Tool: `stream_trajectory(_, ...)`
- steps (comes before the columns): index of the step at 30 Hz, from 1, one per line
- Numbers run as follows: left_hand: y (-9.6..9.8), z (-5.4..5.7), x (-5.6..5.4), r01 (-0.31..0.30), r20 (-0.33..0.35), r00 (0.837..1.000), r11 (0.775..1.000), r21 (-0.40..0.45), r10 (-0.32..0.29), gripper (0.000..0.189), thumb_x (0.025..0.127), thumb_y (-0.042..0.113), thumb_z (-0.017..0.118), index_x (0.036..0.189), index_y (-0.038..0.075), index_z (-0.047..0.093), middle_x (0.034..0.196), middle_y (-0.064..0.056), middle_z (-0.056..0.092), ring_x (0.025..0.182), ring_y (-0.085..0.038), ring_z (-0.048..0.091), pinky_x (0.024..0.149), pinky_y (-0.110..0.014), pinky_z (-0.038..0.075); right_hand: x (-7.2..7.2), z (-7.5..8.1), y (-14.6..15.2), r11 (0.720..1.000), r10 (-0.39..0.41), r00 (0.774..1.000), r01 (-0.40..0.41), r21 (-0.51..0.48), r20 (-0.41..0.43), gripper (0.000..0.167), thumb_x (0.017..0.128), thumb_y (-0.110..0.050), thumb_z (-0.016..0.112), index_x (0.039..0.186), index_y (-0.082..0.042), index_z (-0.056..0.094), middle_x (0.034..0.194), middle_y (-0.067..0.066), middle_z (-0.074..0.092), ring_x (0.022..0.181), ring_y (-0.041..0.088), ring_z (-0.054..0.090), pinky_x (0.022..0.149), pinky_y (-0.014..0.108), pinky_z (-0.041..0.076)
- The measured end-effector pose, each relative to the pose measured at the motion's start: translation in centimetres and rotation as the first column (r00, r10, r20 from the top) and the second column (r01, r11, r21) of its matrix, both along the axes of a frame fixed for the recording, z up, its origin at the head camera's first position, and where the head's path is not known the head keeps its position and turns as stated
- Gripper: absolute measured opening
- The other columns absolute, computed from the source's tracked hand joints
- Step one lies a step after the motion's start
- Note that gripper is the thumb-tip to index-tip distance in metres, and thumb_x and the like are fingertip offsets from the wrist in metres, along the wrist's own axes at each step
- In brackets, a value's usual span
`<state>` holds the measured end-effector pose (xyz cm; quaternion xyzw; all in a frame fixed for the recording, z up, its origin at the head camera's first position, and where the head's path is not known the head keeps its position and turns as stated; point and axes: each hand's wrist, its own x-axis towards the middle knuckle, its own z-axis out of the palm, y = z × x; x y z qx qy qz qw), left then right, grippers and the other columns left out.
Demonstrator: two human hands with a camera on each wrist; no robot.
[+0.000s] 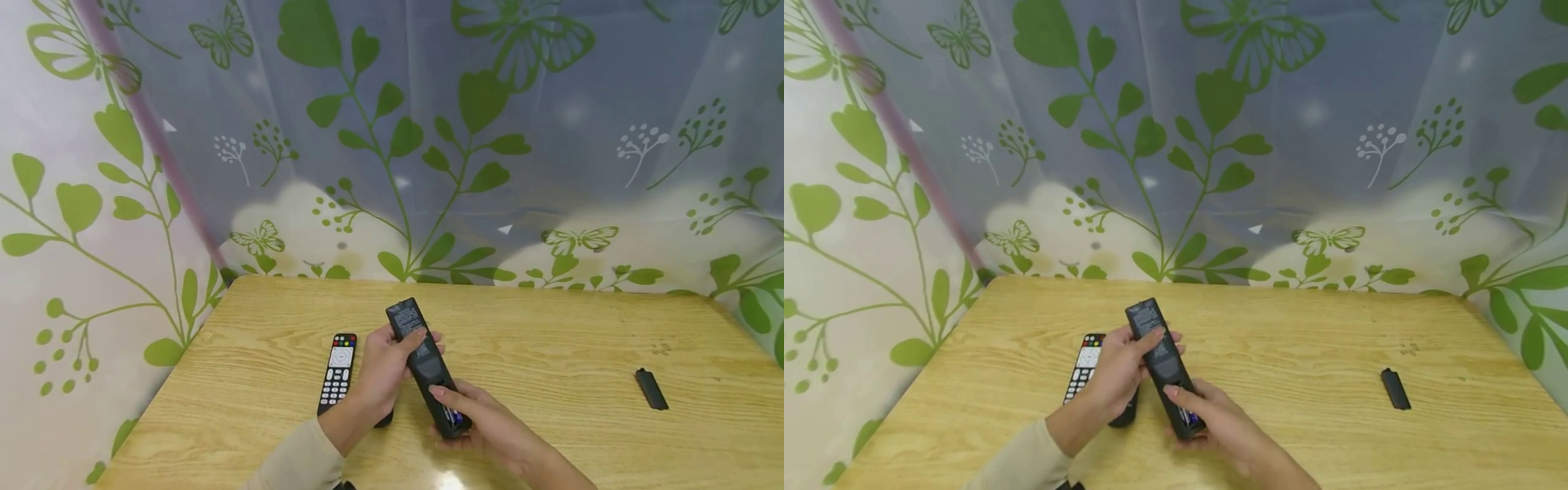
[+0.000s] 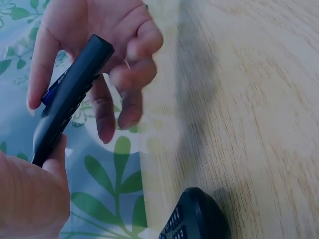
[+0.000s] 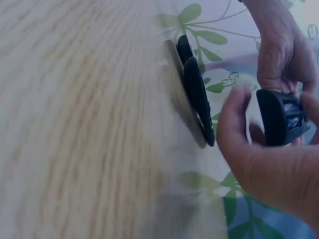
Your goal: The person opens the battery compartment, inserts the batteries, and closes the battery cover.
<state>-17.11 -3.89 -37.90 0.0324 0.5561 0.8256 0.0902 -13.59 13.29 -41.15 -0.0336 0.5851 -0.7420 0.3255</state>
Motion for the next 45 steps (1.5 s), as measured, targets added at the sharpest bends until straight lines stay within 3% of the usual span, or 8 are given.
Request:
stream_trajectory(4, 0.2, 0.1, 0.2, 0.012, 0.004, 1.000, 1.000, 0.008, -0.012, 0.038, 0.097, 0.007, 0.054, 0.127, -0.014, 0.044, 0.107, -0.027, 0.064, 0.099, -0.034, 0.065, 0.086, -0.038, 0.053, -0.1, -0.3, 0.6, 0.968, 0.188, 0.976, -0.166, -0.187, 0.108, 0.053, 0.100, -0.036, 0.047, 0.134, 0.004, 0.041, 0.114, 0.012, 0.057, 0.084, 0.017, 0.064, 0.070, 0.027, 0.057)
stream_trajectory(7, 0.3, 0.1, 0.3, 0.016, 0.002, 1.000, 1.000, 0.008, -0.016, 0.037, 0.097, 0.007, 0.054, 0.126, -0.014, 0.045, 0.107, -0.028, 0.064, 0.097, -0.033, 0.066, 0.086, -0.038, 0.053, -0.1, -0.5, 0.8, 0.948, 0.238, 0.963, -0.201, -0.246, 0.128, 0.048, 0.101, -0.035, 0.044, 0.131, 0.002, 0.045, 0.107, 0.009, 0.061, 0.081, 0.015, 0.064, 0.064, 0.024, 0.056)
stream_trajectory(15, 0.4, 0.2, 0.4, 0.025, 0.009, 1.000, 1.000, -0.009, -0.025, 0.034, 0.097, 0.007, 0.054, 0.124, -0.012, 0.048, 0.108, -0.030, 0.063, 0.095, -0.031, 0.067, 0.084, -0.037, 0.054, 0.0, -0.6, 0.9, 0.937, 0.247, 0.958, -0.199, -0.286, 0.143, 0.043, 0.101, -0.033, 0.042, 0.129, 0.000, 0.048, 0.094, 0.003, 0.061, 0.077, 0.011, 0.062, 0.054, 0.015, 0.045)
stream_trajectory(24, 0.3, 0.1, 0.4, 0.043, 0.010, 0.999, 0.999, -0.017, -0.043, 0.035, 0.097, 0.007, 0.054, 0.127, -0.011, 0.047, 0.107, -0.029, 0.064, 0.095, -0.032, 0.067, 0.083, -0.037, 0.054, 0.0, -1.1, 0.8, 0.911, 0.272, 0.949, -0.201, -0.360, 0.160, 0.039, 0.102, -0.030, 0.042, 0.128, -0.002, 0.048, 0.093, 0.002, 0.061, 0.077, 0.010, 0.062, 0.053, 0.013, 0.046)
stream_trajectory(32, -0.1, -0.2, 0.1, 0.066, 0.012, 0.998, 0.998, -0.001, -0.066, 0.037, 0.097, 0.006, 0.053, 0.128, -0.010, 0.045, 0.109, -0.029, 0.063, 0.097, -0.033, 0.066, 0.085, -0.039, 0.053, -0.2, -1.3, 0.9, 0.874, 0.315, 0.922, -0.190, -0.448, 0.225, 0.043, 0.102, -0.023, 0.040, 0.138, 0.000, 0.038, 0.097, 0.004, 0.060, 0.081, 0.011, 0.061, 0.061, 0.016, 0.048)
stream_trajectory(39, -0.7, -0.6, -0.3, 0.054, 0.079, 0.995, 0.998, 0.044, -0.057, 0.036, 0.099, 0.008, 0.051, 0.129, -0.010, 0.043, 0.112, -0.029, 0.062, 0.100, -0.032, 0.065, 0.088, -0.039, 0.052, 0.0, -1.3, 0.4, 0.846, 0.319, 0.937, -0.213, -0.488, 0.145, 0.042, 0.103, -0.016, 0.042, 0.139, 0.005, 0.037, 0.104, 0.005, 0.059, 0.083, 0.009, 0.060, 0.067, 0.017, 0.050)
stream_trajectory(45, -0.8, -0.6, -0.2, 0.069, 0.070, 0.995, 0.997, 0.033, -0.071, 0.039, 0.099, 0.009, 0.052, 0.131, -0.011, 0.041, 0.114, -0.030, 0.060, 0.102, -0.033, 0.064, 0.088, -0.039, 0.052, -0.1, -1.9, 0.5, 0.838, 0.320, 0.934, -0.200, -0.508, 0.161, 0.043, 0.104, -0.014, 0.041, 0.142, 0.004, 0.032, 0.113, 0.006, 0.056, 0.087, 0.012, 0.059, 0.077, 0.020, 0.051)
